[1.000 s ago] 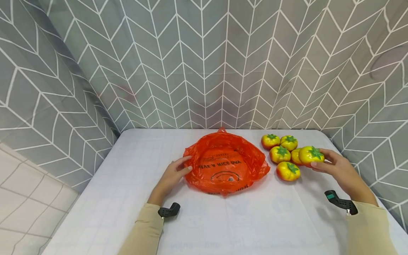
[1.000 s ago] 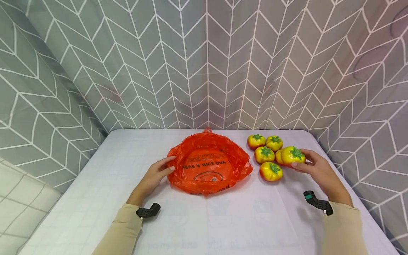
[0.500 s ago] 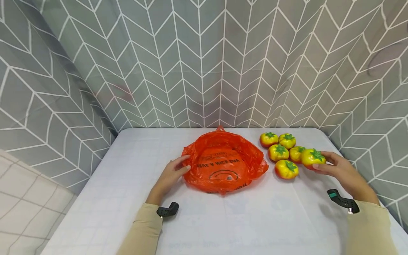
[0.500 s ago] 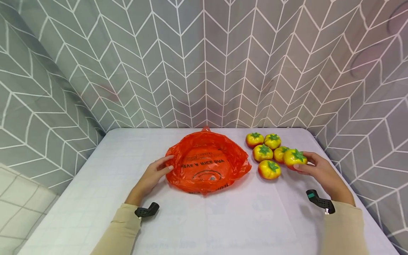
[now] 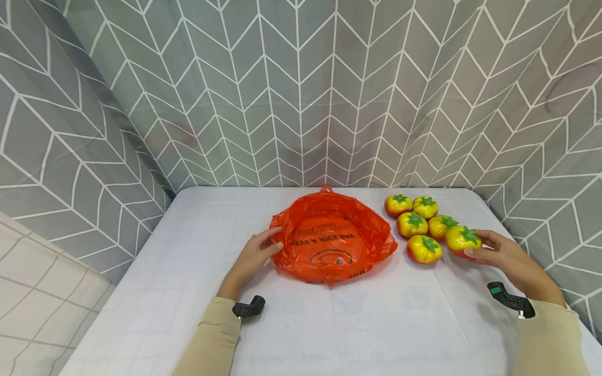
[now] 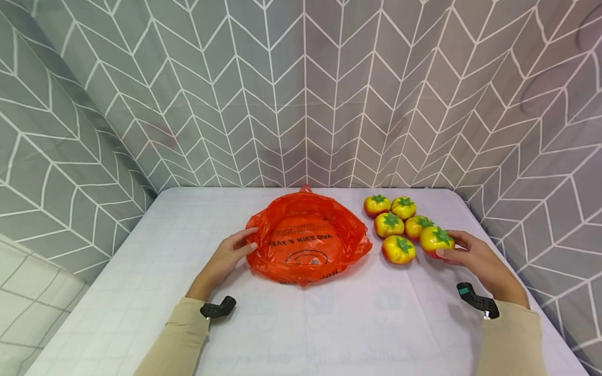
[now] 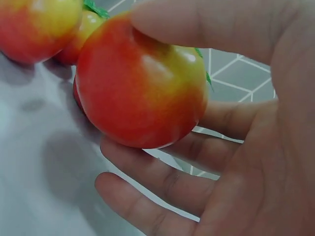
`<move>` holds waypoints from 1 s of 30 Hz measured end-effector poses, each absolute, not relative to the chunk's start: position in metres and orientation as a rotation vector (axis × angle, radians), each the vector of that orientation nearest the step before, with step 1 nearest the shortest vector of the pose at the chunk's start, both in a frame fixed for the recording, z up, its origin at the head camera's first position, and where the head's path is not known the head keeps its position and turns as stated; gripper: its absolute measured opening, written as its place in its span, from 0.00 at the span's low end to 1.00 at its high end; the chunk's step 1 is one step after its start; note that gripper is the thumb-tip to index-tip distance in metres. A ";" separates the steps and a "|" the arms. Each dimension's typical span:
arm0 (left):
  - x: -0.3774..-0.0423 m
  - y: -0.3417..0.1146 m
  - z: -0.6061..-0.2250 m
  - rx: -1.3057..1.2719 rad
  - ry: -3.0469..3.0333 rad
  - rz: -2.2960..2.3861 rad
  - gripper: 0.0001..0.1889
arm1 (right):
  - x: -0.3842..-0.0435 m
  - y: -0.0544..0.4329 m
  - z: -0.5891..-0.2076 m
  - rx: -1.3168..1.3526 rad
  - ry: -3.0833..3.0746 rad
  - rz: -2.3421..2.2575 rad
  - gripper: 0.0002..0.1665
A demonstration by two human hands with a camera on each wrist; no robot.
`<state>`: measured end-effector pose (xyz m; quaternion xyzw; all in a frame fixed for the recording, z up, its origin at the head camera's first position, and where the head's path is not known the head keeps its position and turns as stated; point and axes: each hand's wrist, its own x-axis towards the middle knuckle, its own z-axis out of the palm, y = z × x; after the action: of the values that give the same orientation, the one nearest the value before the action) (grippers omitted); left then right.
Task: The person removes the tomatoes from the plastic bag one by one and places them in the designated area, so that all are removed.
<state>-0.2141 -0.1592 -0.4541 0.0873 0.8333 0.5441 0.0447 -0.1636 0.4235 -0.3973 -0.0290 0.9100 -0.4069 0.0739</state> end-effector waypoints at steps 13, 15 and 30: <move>-0.214 -0.159 -0.454 0.258 2.544 1.670 0.25 | -0.162 0.431 -0.409 -0.091 2.667 -1.140 0.43; -0.214 -0.159 -0.454 0.260 2.543 1.677 0.25 | -0.162 0.431 -0.409 -0.107 2.665 -1.133 0.43; -0.215 -0.160 -0.455 0.232 2.523 1.710 0.27 | -0.163 0.427 -0.411 -0.122 2.670 -1.105 0.44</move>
<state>-0.2147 -0.1595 -0.4551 0.0759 0.8246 0.5590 0.0425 -0.1634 0.4271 -0.4114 -0.0420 0.9161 -0.3790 0.1242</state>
